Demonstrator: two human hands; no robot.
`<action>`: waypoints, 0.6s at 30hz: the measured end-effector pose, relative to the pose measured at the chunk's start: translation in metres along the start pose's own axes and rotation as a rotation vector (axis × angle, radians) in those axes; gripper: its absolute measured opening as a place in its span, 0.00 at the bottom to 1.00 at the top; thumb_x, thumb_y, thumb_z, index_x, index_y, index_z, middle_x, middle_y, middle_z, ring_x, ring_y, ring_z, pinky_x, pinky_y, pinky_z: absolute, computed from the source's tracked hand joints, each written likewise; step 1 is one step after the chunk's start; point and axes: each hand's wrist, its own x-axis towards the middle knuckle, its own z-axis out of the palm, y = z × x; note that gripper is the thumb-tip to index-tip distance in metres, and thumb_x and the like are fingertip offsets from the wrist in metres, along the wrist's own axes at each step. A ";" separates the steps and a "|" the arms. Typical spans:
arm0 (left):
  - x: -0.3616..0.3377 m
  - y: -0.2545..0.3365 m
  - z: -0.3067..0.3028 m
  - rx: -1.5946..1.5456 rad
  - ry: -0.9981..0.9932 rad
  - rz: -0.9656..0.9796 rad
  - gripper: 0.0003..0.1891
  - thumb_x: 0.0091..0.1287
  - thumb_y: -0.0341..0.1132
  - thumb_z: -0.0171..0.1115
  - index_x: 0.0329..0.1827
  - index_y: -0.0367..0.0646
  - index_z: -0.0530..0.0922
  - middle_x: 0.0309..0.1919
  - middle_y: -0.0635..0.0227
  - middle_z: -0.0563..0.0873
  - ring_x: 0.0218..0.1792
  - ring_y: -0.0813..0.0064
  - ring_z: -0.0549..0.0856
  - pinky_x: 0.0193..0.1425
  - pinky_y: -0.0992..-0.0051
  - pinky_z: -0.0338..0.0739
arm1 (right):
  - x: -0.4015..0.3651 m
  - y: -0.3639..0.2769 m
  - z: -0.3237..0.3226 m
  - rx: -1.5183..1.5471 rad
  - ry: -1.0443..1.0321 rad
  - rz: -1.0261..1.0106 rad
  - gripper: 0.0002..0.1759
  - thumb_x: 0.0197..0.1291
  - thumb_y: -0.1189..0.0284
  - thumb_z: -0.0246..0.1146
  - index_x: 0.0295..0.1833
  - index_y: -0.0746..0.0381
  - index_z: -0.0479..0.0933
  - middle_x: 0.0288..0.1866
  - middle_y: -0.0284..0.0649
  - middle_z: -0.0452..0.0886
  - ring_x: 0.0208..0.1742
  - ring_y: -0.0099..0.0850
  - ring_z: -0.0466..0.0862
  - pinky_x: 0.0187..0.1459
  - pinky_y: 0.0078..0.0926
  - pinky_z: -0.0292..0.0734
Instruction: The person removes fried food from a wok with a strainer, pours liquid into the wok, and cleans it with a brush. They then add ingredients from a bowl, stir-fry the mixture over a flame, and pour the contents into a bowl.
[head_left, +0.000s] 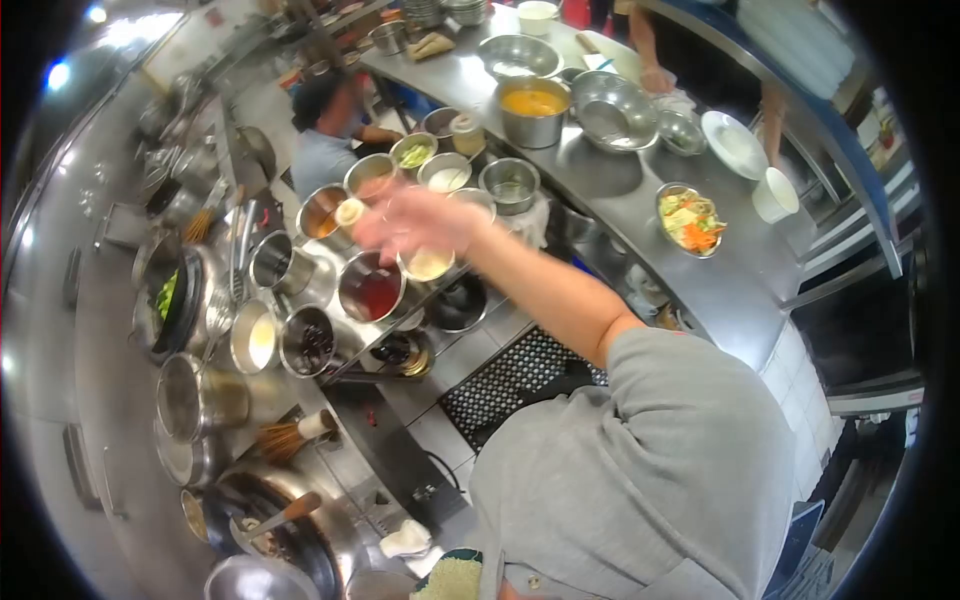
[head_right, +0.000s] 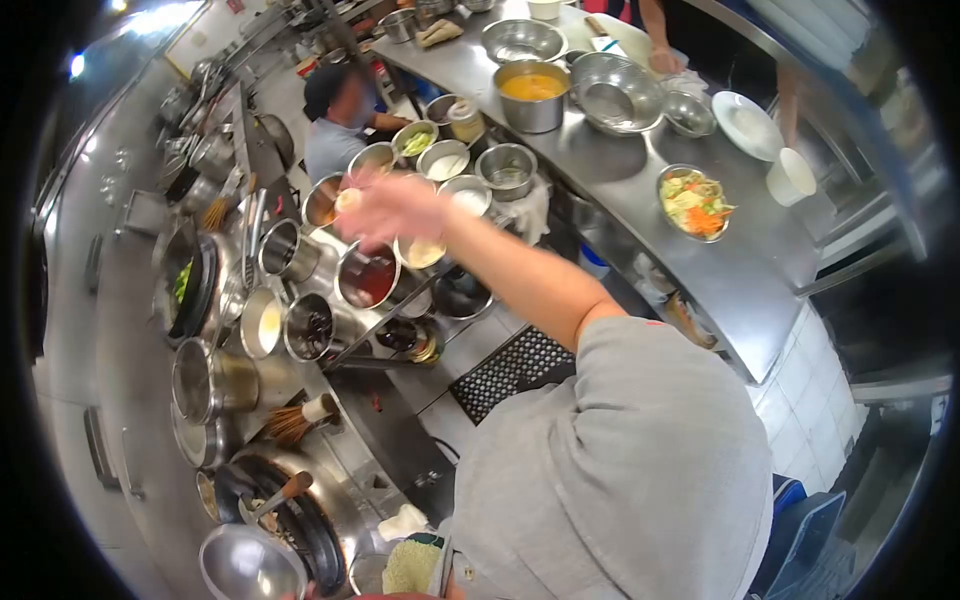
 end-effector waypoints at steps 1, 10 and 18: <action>-0.016 -0.012 0.034 -0.070 -0.107 -0.138 0.21 0.55 0.33 0.59 0.52 0.33 0.76 0.41 0.54 0.85 0.38 0.59 0.86 0.28 0.67 0.82 | -0.015 -0.048 -0.025 0.255 -0.265 -0.223 0.38 0.64 0.53 0.59 0.69 0.67 0.58 0.58 0.58 0.73 0.60 0.47 0.76 0.55 0.46 0.76; -0.205 -0.054 0.499 -0.224 -1.279 -0.699 0.17 0.57 0.25 0.52 0.51 0.35 0.71 0.40 0.61 0.81 0.34 0.70 0.81 0.27 0.72 0.76 | -0.236 -0.214 -0.114 -0.722 0.508 -0.247 0.32 0.65 0.56 0.59 0.67 0.66 0.64 0.57 0.49 0.77 0.57 0.36 0.78 0.56 0.35 0.75; -0.313 -0.049 0.670 -0.229 -1.343 -0.496 0.15 0.63 0.29 0.52 0.53 0.37 0.70 0.40 0.62 0.80 0.28 0.74 0.81 0.28 0.77 0.80 | -0.523 -0.103 -0.242 -1.164 1.695 -0.197 0.18 0.64 0.59 0.60 0.44 0.64 0.78 0.33 0.34 0.79 0.35 0.21 0.77 0.36 0.22 0.73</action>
